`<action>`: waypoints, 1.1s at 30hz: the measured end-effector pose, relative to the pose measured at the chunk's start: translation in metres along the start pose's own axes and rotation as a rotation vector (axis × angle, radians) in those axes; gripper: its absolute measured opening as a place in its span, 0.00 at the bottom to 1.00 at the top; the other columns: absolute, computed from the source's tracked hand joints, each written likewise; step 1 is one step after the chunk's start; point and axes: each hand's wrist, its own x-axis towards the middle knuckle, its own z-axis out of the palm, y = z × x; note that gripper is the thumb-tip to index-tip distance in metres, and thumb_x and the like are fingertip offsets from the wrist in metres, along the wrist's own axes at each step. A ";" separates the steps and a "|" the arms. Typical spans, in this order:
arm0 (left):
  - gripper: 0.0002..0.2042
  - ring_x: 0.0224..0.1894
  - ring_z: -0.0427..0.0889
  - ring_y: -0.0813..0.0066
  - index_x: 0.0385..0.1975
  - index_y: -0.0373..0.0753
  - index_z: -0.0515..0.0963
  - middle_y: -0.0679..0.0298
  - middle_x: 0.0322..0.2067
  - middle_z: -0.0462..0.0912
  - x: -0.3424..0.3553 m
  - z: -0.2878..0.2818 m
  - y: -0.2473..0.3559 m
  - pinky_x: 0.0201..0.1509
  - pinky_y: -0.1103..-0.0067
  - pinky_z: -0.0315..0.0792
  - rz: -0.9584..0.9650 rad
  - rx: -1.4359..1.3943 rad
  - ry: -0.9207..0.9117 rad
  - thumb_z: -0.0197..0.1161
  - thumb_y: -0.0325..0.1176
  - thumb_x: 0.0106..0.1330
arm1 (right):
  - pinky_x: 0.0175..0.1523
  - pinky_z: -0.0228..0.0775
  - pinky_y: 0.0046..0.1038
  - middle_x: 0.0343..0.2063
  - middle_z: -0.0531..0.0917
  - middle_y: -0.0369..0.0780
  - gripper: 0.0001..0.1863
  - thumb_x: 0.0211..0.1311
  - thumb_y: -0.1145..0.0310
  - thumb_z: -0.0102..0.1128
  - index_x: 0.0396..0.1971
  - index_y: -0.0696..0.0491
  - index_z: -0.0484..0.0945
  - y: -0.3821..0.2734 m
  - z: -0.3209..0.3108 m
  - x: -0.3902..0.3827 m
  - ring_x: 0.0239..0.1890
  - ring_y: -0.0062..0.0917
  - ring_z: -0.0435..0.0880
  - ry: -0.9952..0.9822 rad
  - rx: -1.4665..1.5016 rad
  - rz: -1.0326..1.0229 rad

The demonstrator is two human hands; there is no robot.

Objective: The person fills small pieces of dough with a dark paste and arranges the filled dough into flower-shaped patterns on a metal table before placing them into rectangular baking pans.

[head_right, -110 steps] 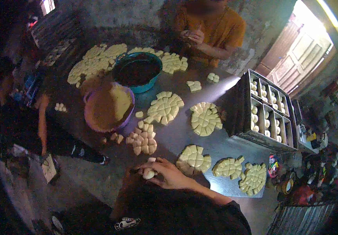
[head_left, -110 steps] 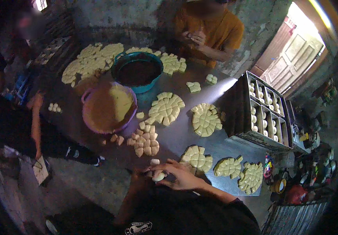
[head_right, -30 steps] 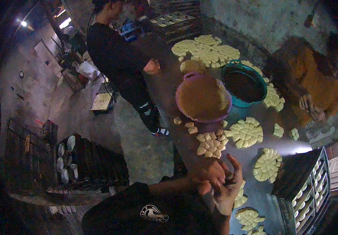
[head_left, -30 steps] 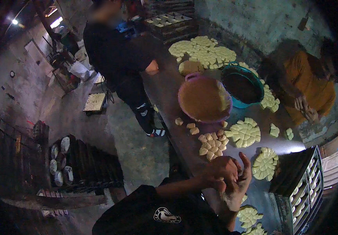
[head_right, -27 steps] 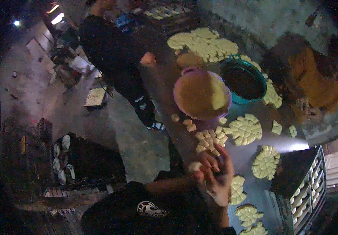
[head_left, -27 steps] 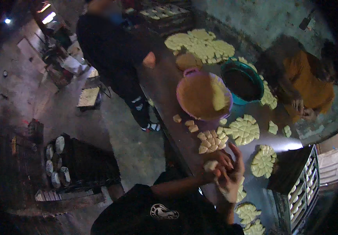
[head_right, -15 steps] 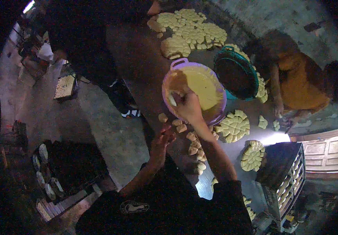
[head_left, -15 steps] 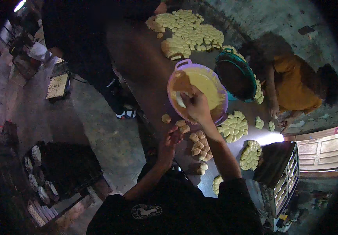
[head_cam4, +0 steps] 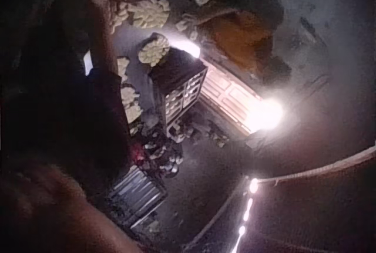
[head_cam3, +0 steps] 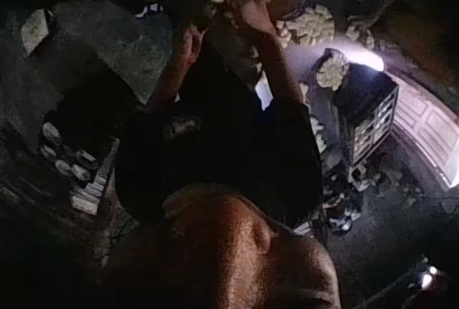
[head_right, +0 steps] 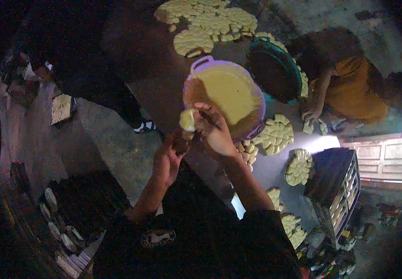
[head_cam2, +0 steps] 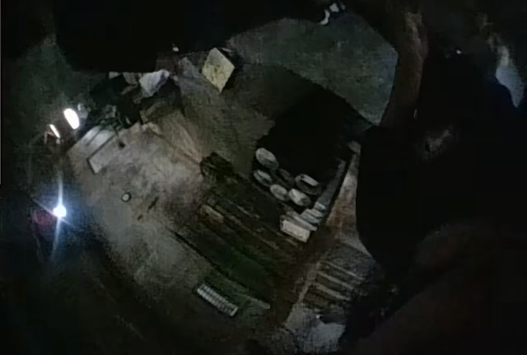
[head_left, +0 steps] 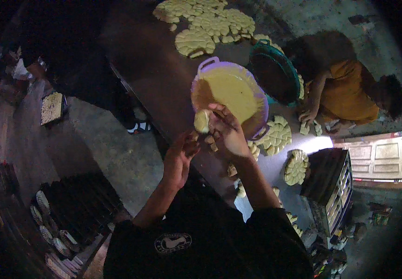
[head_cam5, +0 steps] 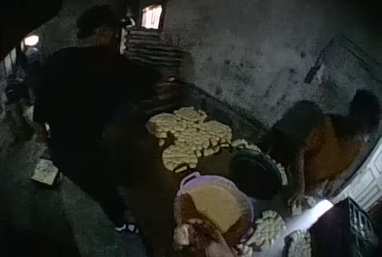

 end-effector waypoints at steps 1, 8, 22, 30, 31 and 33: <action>0.17 0.50 0.78 0.76 0.52 0.40 0.75 0.67 0.48 0.79 -0.011 0.023 0.011 0.61 0.69 0.67 0.014 -0.030 -0.141 0.57 0.46 0.74 | 0.44 0.78 0.26 0.47 0.78 0.39 0.23 0.72 0.76 0.52 0.63 0.51 0.59 -0.013 0.007 -0.022 0.43 0.22 0.81 -0.051 -0.024 -0.038; 0.18 0.55 0.77 0.74 0.57 0.37 0.73 0.64 0.53 0.78 -0.043 0.081 -0.016 0.61 0.72 0.70 -0.192 -0.090 -0.184 0.55 0.42 0.75 | 0.42 0.77 0.19 0.42 0.84 0.38 0.17 0.71 0.72 0.58 0.56 0.55 0.71 -0.035 -0.049 -0.108 0.40 0.16 0.82 -0.070 -0.234 -0.298; 0.22 0.64 0.71 0.67 0.62 0.27 0.69 0.54 0.63 0.71 -0.144 0.155 -0.129 0.65 0.72 0.69 0.078 0.586 -0.547 0.59 0.23 0.68 | 0.51 0.76 0.32 0.47 0.84 0.46 0.11 0.53 0.78 0.71 0.37 0.58 0.84 -0.082 -0.135 -0.285 0.49 0.37 0.84 0.178 -0.711 -0.689; 0.10 0.45 0.82 0.76 0.47 0.30 0.82 0.59 0.42 0.86 -0.191 0.144 -0.191 0.51 0.79 0.75 0.124 0.542 -0.484 0.63 0.25 0.68 | 0.46 0.77 0.32 0.47 0.83 0.43 0.12 0.56 0.78 0.66 0.42 0.59 0.82 -0.103 -0.168 -0.361 0.45 0.36 0.83 -0.017 -1.240 -0.981; 0.10 0.45 0.83 0.76 0.46 0.29 0.83 0.57 0.42 0.86 -0.196 0.153 -0.190 0.50 0.79 0.75 0.093 0.698 -0.485 0.63 0.26 0.68 | 0.43 0.76 0.32 0.45 0.83 0.42 0.12 0.57 0.77 0.65 0.42 0.57 0.81 -0.104 -0.174 -0.367 0.41 0.36 0.82 -0.026 -1.129 -0.967; 0.10 0.46 0.83 0.74 0.44 0.29 0.83 0.56 0.42 0.87 -0.209 0.163 -0.194 0.50 0.79 0.76 0.080 0.892 -0.472 0.64 0.27 0.68 | 0.43 0.76 0.32 0.43 0.84 0.41 0.13 0.57 0.77 0.66 0.43 0.56 0.80 -0.101 -0.184 -0.378 0.40 0.36 0.82 -0.025 -0.983 -0.900</action>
